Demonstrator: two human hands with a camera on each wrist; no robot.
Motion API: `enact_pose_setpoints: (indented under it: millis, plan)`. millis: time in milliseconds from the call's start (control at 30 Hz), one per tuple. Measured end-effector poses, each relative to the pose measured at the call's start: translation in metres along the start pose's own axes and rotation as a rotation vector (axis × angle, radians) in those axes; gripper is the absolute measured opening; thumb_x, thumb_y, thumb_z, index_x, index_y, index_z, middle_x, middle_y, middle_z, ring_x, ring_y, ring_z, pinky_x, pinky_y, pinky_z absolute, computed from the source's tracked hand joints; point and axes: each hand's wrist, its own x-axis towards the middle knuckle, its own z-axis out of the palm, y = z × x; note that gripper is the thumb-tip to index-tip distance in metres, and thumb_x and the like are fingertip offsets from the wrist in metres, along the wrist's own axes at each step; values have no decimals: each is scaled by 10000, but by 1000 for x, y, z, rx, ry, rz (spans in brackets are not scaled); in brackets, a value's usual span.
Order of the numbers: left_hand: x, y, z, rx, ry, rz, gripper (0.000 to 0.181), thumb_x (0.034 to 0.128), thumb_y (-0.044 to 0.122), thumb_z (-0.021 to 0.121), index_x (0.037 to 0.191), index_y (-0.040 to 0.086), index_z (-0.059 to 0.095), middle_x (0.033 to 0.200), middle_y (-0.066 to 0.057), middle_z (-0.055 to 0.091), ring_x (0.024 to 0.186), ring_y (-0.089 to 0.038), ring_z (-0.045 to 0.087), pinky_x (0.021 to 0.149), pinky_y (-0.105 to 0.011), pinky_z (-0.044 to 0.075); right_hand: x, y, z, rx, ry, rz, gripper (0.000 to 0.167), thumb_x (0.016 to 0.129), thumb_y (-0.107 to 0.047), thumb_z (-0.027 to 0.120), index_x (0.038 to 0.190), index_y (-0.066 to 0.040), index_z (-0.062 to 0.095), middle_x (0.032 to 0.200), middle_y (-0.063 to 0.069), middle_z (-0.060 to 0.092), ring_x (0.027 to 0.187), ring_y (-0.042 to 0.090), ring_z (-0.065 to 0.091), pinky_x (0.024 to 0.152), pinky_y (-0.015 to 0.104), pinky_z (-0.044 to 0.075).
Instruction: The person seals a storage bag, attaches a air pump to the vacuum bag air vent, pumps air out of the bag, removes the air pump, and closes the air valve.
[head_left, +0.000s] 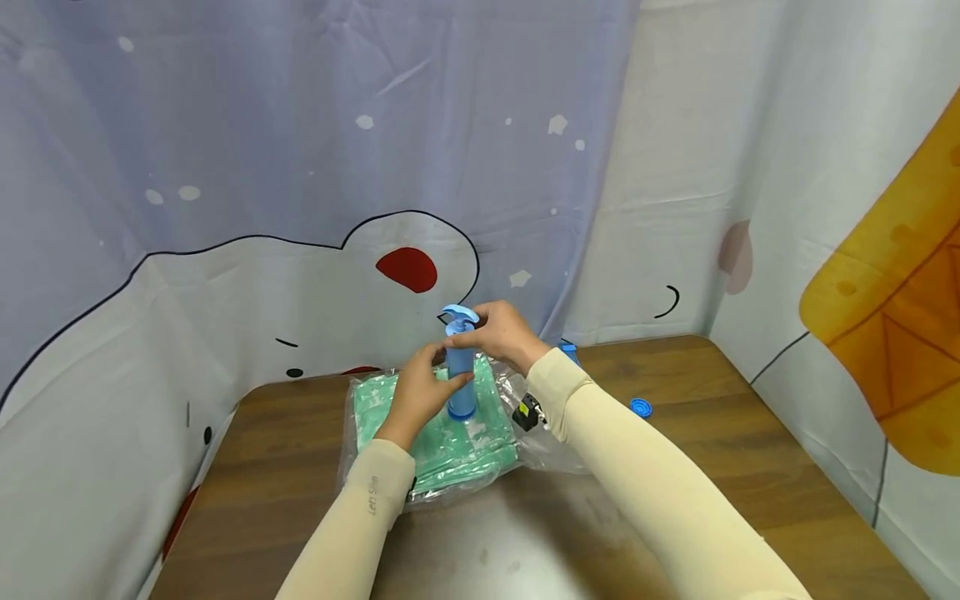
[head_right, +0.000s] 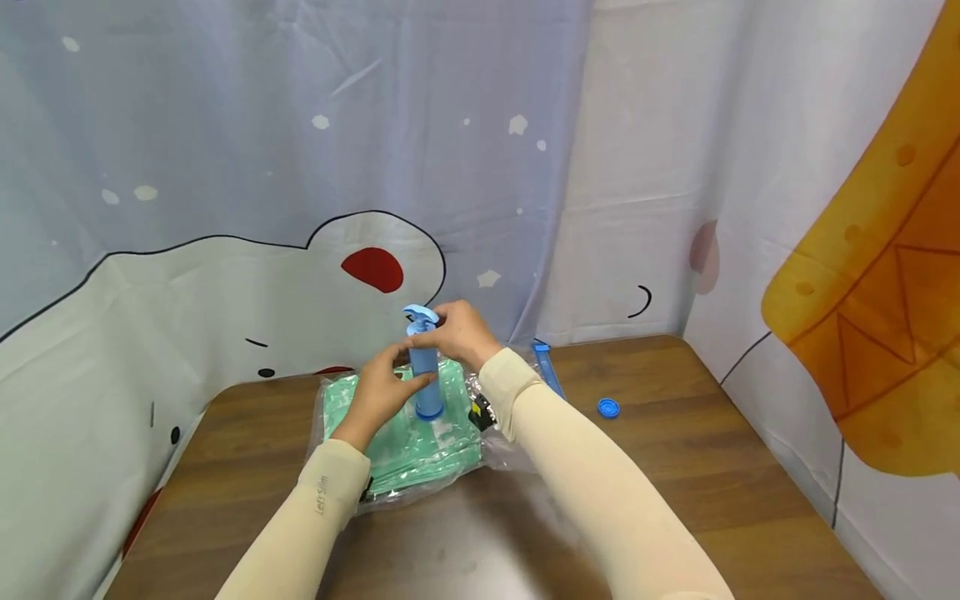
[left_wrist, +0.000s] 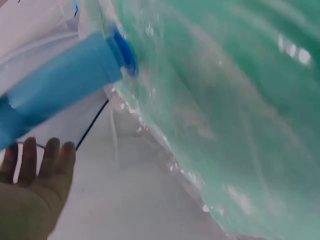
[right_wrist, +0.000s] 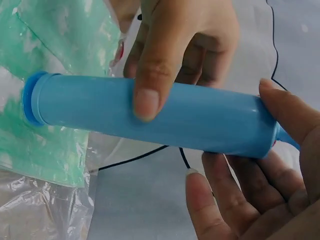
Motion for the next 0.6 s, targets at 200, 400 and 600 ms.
enact_pose_setpoints:
  millis: [200, 400, 600]
  plan:
    - [8, 0, -9, -43, -115, 18, 668, 1047, 284, 853, 1630, 110, 575, 1617, -179, 678, 1525, -416, 646, 1247, -620, 547, 4, -1, -5, 19, -56, 27, 327, 933, -249, 967, 826, -140, 678, 797, -45, 603, 799, 160, 530, 696, 283, 451]
    - [8, -4, -5, -68, -124, 20, 610, 1088, 226, 798, 1627, 72, 556, 1605, -217, 677, 1507, -462, 652, 1225, -651, 551, 8, 0, -4, 34, -80, 52, 251, 937, -262, 970, 926, -113, 768, 915, -33, 693, 882, 158, 577, 756, 272, 502]
    - [4, -8, -1, -28, -64, 50, 622, 1070, 264, 823, 1597, 46, 574, 1536, -222, 727, 1439, -442, 710, 1186, -642, 587, 4, 2, 0, 147, -124, 88, 252, 953, -230, 930, 960, -138, 695, 895, -40, 609, 755, 131, 480, 656, 272, 446]
